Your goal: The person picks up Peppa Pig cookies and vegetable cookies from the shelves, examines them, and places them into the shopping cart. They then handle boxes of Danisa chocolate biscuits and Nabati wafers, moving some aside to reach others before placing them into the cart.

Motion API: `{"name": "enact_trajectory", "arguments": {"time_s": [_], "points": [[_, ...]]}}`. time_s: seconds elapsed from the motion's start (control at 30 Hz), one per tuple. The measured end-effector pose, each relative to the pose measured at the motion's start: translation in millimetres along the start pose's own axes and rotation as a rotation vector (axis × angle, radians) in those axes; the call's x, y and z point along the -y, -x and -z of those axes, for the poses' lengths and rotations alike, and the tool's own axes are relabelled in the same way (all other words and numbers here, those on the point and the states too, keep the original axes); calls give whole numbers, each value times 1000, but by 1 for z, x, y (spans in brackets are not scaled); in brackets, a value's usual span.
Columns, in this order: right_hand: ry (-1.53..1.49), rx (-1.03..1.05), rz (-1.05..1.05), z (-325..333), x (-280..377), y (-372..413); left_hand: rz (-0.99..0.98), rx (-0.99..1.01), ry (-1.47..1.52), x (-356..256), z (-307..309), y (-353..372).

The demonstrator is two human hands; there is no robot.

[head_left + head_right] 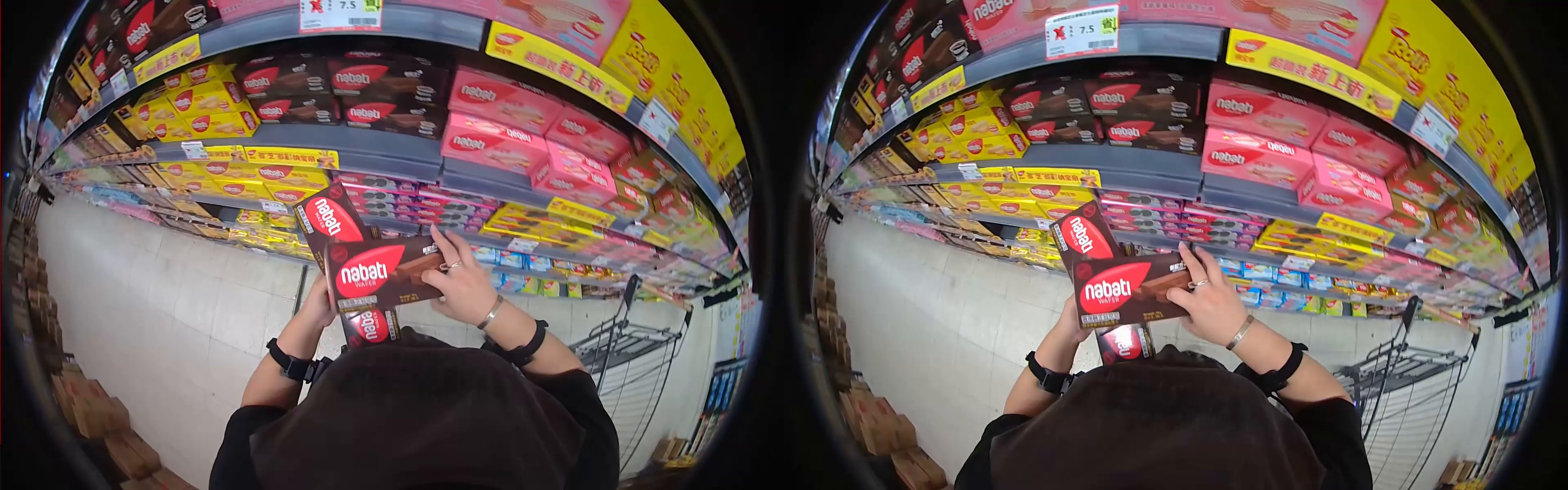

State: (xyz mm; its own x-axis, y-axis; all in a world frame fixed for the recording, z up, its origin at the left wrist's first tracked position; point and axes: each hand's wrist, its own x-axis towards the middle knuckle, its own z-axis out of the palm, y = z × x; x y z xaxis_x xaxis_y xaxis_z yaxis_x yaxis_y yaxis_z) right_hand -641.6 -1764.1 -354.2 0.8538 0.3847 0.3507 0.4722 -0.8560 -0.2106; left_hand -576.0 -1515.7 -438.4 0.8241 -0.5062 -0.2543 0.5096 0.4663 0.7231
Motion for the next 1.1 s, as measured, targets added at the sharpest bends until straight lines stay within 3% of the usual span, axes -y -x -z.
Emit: {"name": "enact_trajectory", "arguments": {"time_s": [0.17,0.3,0.47,0.53,0.6,0.73,0.87,1.1], "points": [[-313,46,136,-22,-19,-38,81,-86,33,-27,9,-6],[-682,24,50,-41,-15,-72,52,-92,34,-57,23,-15],[19,-383,-20,-26,-37,-141,-23,41,-189,-114,70,-44],[243,-641,-82,-37,-57,-168,22,-32,-198,-138,94,-49],[424,-704,-188,-48,-76,-187,42,-73,-201,-160,118,-49],[631,-654,-186,-69,-109,-194,3,-30,-233,-197,140,-49],[574,-548,-330,-66,-99,-194,44,54,-256,-221,157,-56],[512,-430,-385,-53,-87,-202,20,116,-279,-236,161,-63]]}}
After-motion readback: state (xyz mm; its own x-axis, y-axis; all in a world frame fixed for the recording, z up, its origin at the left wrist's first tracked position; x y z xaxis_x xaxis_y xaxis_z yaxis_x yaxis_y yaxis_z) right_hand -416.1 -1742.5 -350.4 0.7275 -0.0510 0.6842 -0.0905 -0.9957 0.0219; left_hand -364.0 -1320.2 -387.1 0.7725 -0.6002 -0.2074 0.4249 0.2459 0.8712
